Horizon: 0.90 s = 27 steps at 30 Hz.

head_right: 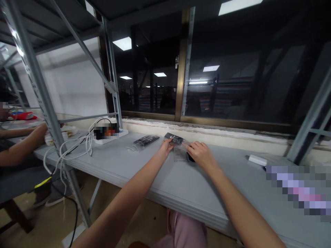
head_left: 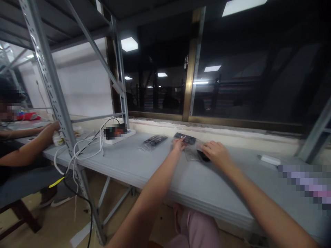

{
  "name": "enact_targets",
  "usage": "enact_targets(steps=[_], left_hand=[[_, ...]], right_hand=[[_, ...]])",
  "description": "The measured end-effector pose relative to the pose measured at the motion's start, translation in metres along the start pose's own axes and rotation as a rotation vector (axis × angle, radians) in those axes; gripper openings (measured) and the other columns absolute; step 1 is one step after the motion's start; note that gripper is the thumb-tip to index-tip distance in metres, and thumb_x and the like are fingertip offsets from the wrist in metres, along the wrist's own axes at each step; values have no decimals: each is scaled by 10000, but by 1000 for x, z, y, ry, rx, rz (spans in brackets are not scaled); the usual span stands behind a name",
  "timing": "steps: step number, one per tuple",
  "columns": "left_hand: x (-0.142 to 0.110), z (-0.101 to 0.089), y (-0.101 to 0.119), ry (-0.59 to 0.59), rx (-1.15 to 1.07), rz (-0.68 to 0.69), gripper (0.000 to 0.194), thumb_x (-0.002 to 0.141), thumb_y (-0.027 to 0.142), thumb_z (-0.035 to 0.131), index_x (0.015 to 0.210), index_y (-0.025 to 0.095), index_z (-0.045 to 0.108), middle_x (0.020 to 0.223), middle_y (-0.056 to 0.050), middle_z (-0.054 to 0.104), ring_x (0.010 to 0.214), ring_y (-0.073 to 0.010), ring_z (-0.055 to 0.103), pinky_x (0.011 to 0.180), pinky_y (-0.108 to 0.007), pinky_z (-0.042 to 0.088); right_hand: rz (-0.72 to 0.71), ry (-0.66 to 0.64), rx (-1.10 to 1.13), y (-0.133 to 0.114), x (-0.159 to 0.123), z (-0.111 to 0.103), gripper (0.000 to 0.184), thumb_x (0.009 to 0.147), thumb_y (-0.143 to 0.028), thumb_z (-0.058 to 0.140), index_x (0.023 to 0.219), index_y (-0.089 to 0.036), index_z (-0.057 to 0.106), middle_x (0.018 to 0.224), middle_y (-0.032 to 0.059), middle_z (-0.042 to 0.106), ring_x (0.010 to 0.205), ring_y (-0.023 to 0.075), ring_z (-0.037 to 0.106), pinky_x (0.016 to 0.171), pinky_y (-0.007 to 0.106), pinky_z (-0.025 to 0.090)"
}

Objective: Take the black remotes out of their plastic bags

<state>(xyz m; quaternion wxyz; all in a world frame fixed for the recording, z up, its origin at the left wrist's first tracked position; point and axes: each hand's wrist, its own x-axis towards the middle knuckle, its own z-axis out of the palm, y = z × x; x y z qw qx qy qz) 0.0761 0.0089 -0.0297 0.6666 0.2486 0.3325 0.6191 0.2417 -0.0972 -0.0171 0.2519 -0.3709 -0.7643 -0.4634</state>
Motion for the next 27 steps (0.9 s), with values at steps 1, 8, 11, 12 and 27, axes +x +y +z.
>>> enact_targets(steps=[1, 8, 11, 12, 27], left_hand=[[-1, 1, -1, -7, 7, 1, 226, 774, 76, 647, 784, 180, 448, 636, 33, 540, 511, -78, 539, 604, -225, 519], [-4, 6, -8, -26, -28, -3, 248, 765, 84, 675, 883, 182, 480, 697, 0, 589, 553, -97, 576, 580, -219, 516], [-5, 6, -6, -28, -74, 2, 309, 725, 89, 720, 937, 171, 510, 736, -18, 615, 591, -117, 604, 609, -236, 524], [-6, 6, -6, -33, -80, 2, 313, 721, 91, 723, 947, 165, 519, 736, -18, 619, 589, -116, 605, 616, -239, 526], [-12, 7, -10, -171, 92, -4, 111, 790, 84, 627, 893, 118, 604, 743, -50, 646, 598, -106, 595, 657, -230, 512]], right_hand=[[-3, -16, -6, -1, 0, 0, 257, 892, -156, 484, 1068, -228, 657, 777, 36, 634, 737, 184, 481, 660, 316, 306], [110, 113, -43, -7, 2, -4, 339, 821, -82, 549, 1046, -301, 676, 983, 50, 633, 886, 219, 453, 724, 323, 313], [187, 138, -12, -7, 2, -2, 284, 811, -100, 578, 950, -310, 709, 907, 43, 616, 805, 202, 429, 705, 314, 306], [210, 142, -5, -7, 2, -2, 259, 814, -115, 585, 920, -312, 716, 893, 42, 607, 791, 197, 423, 703, 312, 303], [252, -42, 5, -7, 6, 4, 353, 808, -77, 575, 1063, -302, 675, 1180, 28, 626, 1028, 216, 504, 829, 353, 299]])
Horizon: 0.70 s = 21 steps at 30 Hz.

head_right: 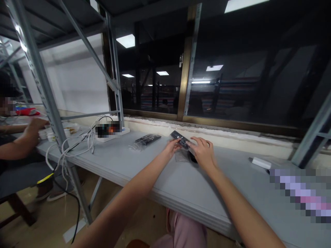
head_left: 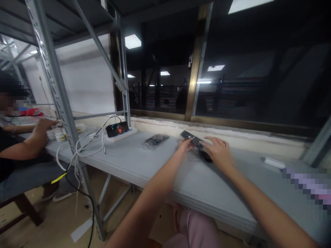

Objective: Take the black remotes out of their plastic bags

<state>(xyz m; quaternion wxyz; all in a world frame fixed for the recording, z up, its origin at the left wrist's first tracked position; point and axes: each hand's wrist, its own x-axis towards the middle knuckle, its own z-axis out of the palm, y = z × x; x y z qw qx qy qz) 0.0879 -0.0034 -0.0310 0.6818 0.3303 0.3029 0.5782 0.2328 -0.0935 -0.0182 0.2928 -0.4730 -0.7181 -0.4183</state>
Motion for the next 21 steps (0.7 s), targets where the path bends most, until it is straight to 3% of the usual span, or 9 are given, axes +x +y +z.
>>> enact_targets(steps=[5, 10, 15, 21], left_hand=[[0, 0, 2, 20, -44, -28, 108, 862, 169, 554, 951, 115, 582, 773, -51, 626, 598, -120, 598, 652, -264, 525], [2, 0, 1, 48, -53, -55, 125, 920, 152, 438, 979, 117, 543, 729, -33, 602, 586, -110, 585, 651, -261, 529], [6, -5, 1, -47, 8, -72, 77, 895, 169, 500, 925, 118, 550, 680, -32, 594, 542, -117, 581, 607, -257, 518], [15, -12, 7, 69, 4, -73, 121, 840, 187, 582, 945, 138, 550, 646, -12, 589, 524, -116, 575, 593, -245, 505]], right_hand=[[-29, 20, -9, 0, 0, -4, 281, 835, -103, 565, 1023, -280, 676, 1145, 21, 654, 1007, 205, 522, 862, 363, 270], [-129, -12, -40, 0, 1, -14, 290, 854, -124, 541, 1103, -244, 627, 1176, 48, 639, 1051, 213, 508, 894, 376, 254], [-206, 16, -38, 4, -3, -12, 254, 854, -140, 540, 1069, -234, 637, 1115, 43, 658, 1005, 207, 523, 908, 370, 256], [-334, 132, -46, 9, -10, -3, 304, 840, -126, 552, 1114, -237, 620, 1127, 45, 661, 1019, 195, 515, 911, 339, 269]])
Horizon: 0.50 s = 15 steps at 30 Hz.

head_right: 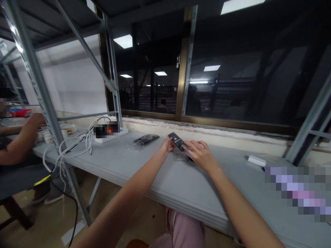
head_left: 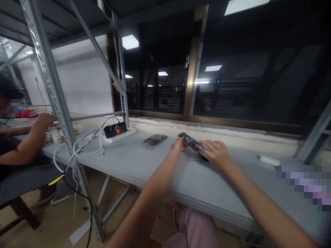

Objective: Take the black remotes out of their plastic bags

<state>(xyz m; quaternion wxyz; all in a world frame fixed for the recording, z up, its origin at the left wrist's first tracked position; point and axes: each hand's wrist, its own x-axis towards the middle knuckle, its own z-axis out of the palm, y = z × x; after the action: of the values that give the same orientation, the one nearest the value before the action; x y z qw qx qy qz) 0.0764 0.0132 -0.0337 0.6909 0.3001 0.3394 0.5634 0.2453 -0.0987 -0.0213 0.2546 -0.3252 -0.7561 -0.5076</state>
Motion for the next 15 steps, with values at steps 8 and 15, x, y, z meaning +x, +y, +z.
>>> enact_targets(steps=[8, 15], left_hand=[[-3, -3, 5, 40, -32, 1, 146, 838, 178, 590, 970, 135, 544, 628, -9, 584, 529, -104, 577, 581, -216, 513], [-10, 0, 12, -15, -65, -58, 189, 928, 251, 454, 925, 117, 587, 768, -77, 630, 670, -139, 628, 695, -261, 533]], right_hand=[[-13, 54, -9, 1, 0, -1, 297, 853, -146, 544, 1125, -233, 625, 1106, 42, 672, 1016, 181, 520, 925, 326, 268], [140, -5, 0, 3, -1, -5, 266, 878, -224, 530, 1114, -276, 641, 1128, 30, 662, 1017, 190, 523, 905, 338, 270]])
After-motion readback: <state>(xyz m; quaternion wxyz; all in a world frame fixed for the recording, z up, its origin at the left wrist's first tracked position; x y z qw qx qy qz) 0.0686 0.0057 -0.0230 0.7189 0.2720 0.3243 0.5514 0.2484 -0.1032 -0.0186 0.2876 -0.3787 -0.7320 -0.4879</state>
